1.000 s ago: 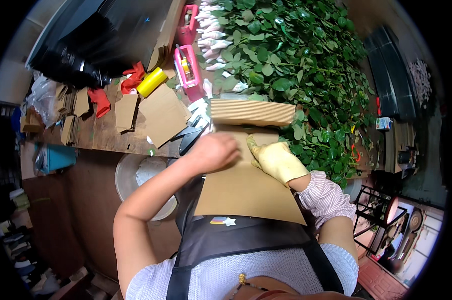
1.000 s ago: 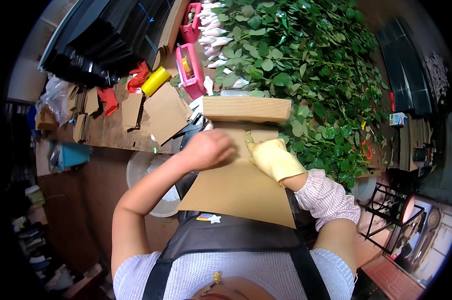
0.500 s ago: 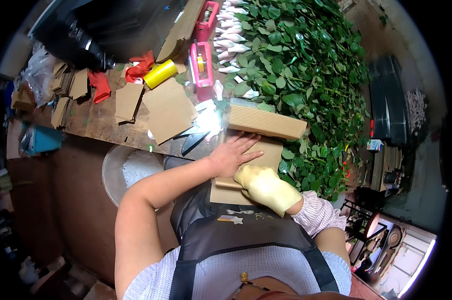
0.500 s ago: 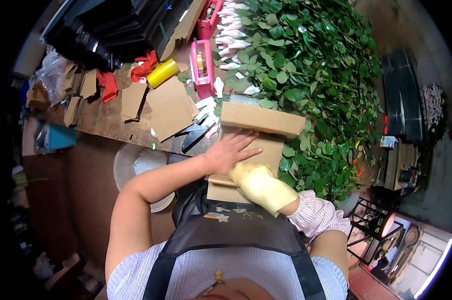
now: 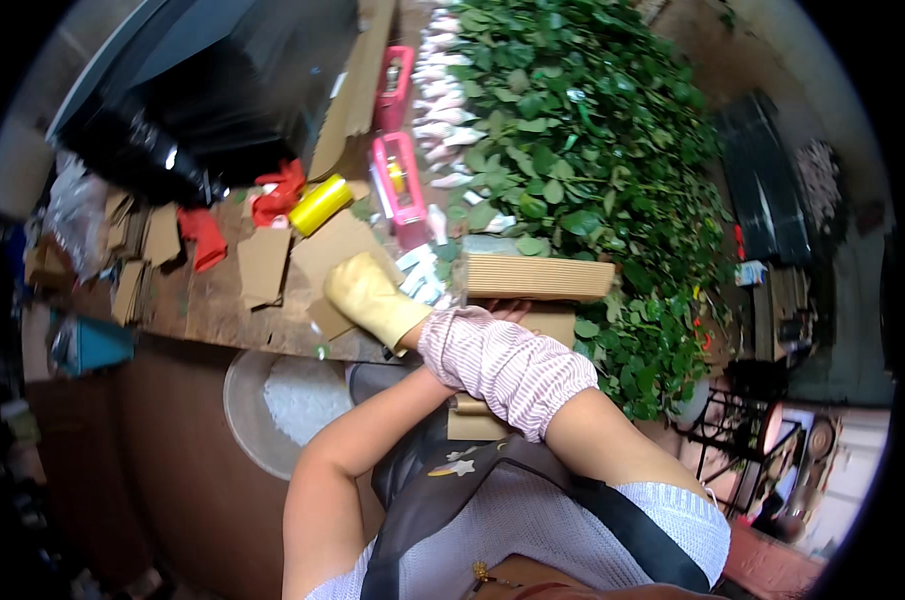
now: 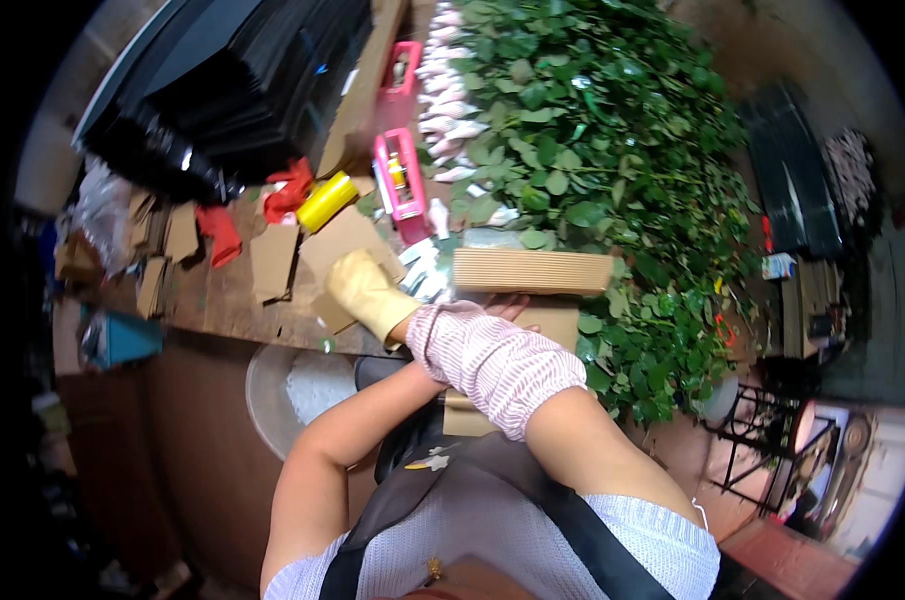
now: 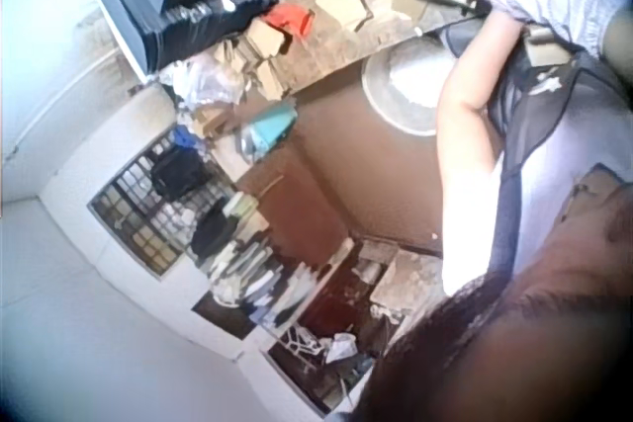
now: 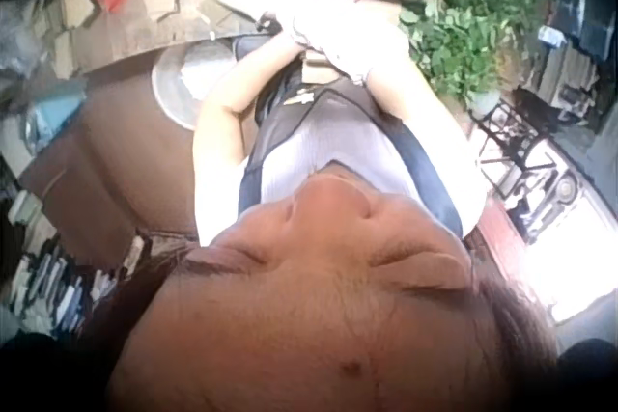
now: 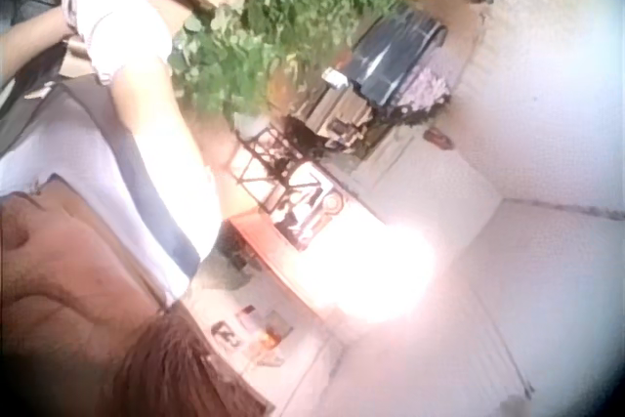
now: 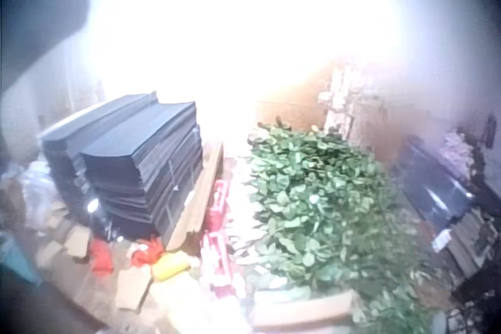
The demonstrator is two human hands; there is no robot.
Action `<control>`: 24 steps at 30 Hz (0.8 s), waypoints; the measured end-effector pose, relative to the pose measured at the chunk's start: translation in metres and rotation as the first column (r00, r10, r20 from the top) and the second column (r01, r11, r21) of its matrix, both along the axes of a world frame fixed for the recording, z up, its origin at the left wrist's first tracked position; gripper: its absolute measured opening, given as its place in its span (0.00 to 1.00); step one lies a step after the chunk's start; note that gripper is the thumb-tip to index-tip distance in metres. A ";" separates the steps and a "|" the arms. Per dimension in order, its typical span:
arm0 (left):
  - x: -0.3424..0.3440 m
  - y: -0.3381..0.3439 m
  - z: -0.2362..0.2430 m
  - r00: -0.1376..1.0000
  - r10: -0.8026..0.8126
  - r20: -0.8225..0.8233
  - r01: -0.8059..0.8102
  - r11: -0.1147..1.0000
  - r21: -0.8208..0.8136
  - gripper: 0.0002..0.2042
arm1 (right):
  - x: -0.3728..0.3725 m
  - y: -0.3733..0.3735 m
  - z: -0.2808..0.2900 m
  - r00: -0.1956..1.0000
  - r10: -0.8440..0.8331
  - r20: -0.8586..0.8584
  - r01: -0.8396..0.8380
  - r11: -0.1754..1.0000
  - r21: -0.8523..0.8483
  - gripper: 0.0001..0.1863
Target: The person arranges green leaves and pink flowers into a cardboard box. They place the leaves and flowers into the box, close the lid, and then wrap the box with clear plastic film.
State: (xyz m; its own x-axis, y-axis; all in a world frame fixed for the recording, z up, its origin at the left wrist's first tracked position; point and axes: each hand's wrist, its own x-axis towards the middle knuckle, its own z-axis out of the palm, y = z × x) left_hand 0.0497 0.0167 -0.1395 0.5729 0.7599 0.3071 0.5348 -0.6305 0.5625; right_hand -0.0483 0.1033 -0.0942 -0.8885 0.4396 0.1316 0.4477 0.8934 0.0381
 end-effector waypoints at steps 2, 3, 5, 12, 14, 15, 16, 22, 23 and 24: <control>0.003 0.005 0.002 0.999 -0.044 0.015 0.045 0.999 -0.019 0.34 | 0.017 0.004 0.013 0.999 -0.036 -0.039 0.038 0.998 0.040 0.05; 0.001 0.005 0.004 0.999 -0.037 0.015 0.038 0.999 -0.028 0.35 | 0.023 0.000 0.033 0.999 -0.033 -0.024 0.032 0.999 -0.021 0.06; -0.001 0.004 0.005 0.999 -0.030 0.019 0.031 0.998 -0.052 0.35 | 0.049 0.000 0.072 0.999 0.014 -0.052 -0.021 0.990 -0.136 0.07; -0.009 0.005 0.023 0.999 -0.037 -0.004 0.036 0.990 -0.136 0.36 | 0.241 -0.069 0.131 0.790 -0.300 -0.534 -0.036 0.847 -0.530 0.12; 0.002 0.010 0.058 0.984 -0.054 -0.170 0.007 0.964 -0.264 0.33 | 0.281 -0.083 0.122 0.763 -0.647 0.006 0.260 0.298 -0.919 0.17; -0.004 0.006 0.048 0.993 -0.098 -0.066 0.076 0.957 -0.281 0.32 | 0.292 -0.082 0.119 0.728 -0.672 0.134 0.310 0.149 -0.939 0.17; -0.011 0.005 0.045 0.989 -0.143 0.038 0.148 0.946 -0.287 0.32 | 0.300 -0.079 0.112 0.685 -0.679 0.262 0.355 -0.002 -0.935 0.17; -0.067 0.001 0.050 0.940 -0.132 -0.315 0.125 0.991 -0.043 0.28 | 0.294 -0.049 0.087 0.710 -0.546 0.444 0.321 -0.310 -0.895 0.18; -0.085 -0.004 0.052 0.954 -0.077 -0.290 0.091 0.995 0.036 0.28 | 0.293 -0.047 0.085 0.719 -0.517 0.465 0.359 -0.297 -0.885 0.19; -0.091 -0.005 0.061 0.966 -0.024 -0.257 0.055 0.992 0.115 0.27 | 0.295 -0.047 0.081 0.732 -0.518 0.443 0.351 -0.271 -0.896 0.19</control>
